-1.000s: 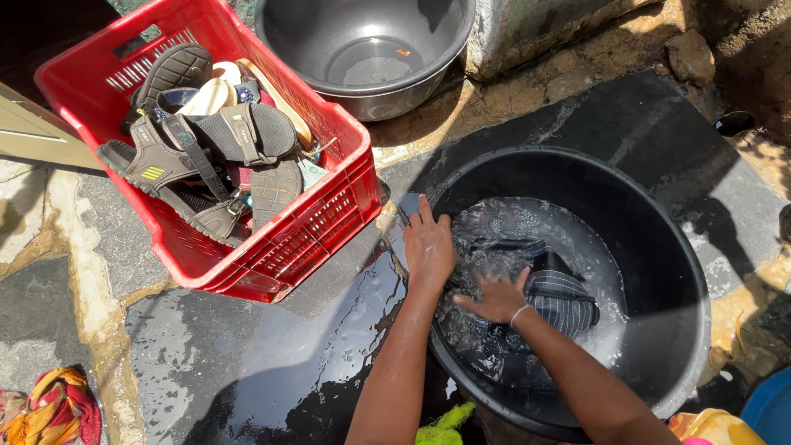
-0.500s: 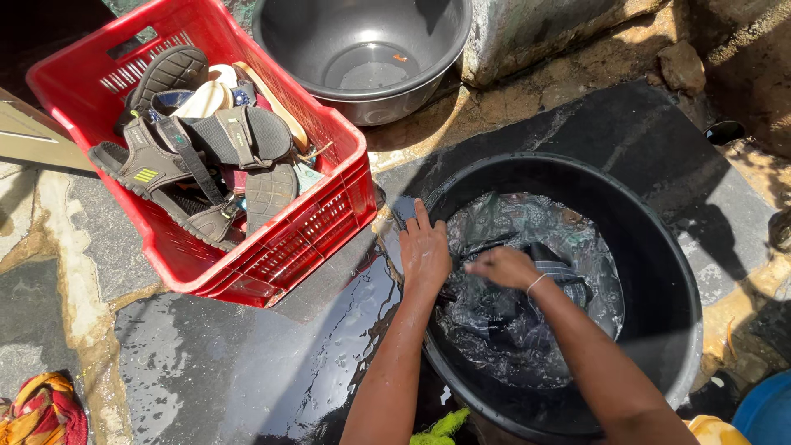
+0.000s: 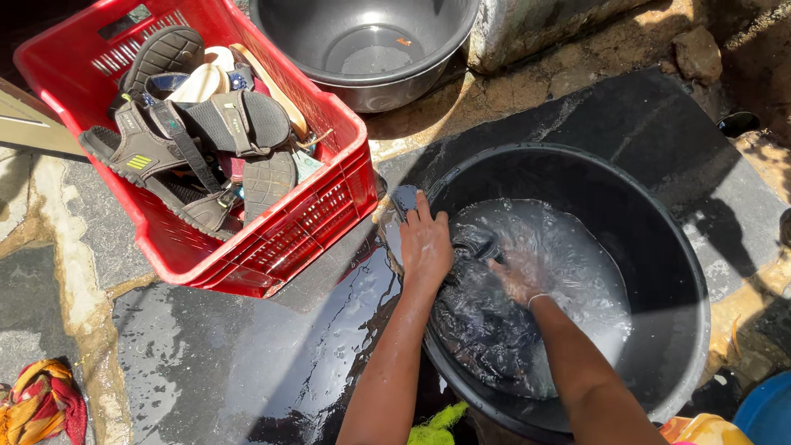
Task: The person scrubs a cloth bag with a scrubber and rinses it in a tub of water, then empties shoes and sandals from a crate and cleans the footwear by hand.
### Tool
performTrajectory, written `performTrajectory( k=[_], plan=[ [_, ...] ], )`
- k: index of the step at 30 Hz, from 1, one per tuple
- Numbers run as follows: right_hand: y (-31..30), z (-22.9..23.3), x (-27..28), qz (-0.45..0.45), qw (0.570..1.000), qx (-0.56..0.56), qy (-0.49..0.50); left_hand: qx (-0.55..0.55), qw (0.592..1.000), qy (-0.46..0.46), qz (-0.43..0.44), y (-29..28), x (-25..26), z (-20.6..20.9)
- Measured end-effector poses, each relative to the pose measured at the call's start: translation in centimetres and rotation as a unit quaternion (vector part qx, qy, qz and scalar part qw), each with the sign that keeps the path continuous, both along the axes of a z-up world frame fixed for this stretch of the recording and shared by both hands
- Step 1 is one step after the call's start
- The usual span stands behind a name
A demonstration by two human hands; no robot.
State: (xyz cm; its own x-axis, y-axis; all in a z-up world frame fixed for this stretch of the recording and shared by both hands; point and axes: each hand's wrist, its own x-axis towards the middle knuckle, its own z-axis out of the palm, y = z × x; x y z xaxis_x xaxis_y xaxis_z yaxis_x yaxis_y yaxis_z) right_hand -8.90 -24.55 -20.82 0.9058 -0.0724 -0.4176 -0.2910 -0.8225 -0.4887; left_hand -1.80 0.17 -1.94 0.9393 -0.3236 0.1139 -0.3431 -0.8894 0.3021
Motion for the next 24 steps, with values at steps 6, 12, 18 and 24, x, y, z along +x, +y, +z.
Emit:
performTrajectory(
  k=[6, 12, 18, 24],
  plan=[
    [0.1, 10.3, 4.4, 0.18, 0.958, -0.184, 0.125, 0.016, 1.0, 0.012, 0.003, -0.1, 0.0, 0.2],
    [8.7, 9.5, -2.3, 0.127, 0.976, -0.104, 0.144, 0.01, 1.0, 0.024, 0.003, -0.1, -0.2, 0.6],
    [9.5, 0.7, -6.0, 0.099, 0.977, -0.19, 0.019, 0.013, 1.0, 0.026, 0.002, -0.2, -0.1, 0.9],
    [8.3, 4.1, -3.2, 0.148, 0.965, -0.217, 0.011, 0.017, 0.999, 0.031, 0.003, -0.1, 0.0, 1.2]
  ],
)
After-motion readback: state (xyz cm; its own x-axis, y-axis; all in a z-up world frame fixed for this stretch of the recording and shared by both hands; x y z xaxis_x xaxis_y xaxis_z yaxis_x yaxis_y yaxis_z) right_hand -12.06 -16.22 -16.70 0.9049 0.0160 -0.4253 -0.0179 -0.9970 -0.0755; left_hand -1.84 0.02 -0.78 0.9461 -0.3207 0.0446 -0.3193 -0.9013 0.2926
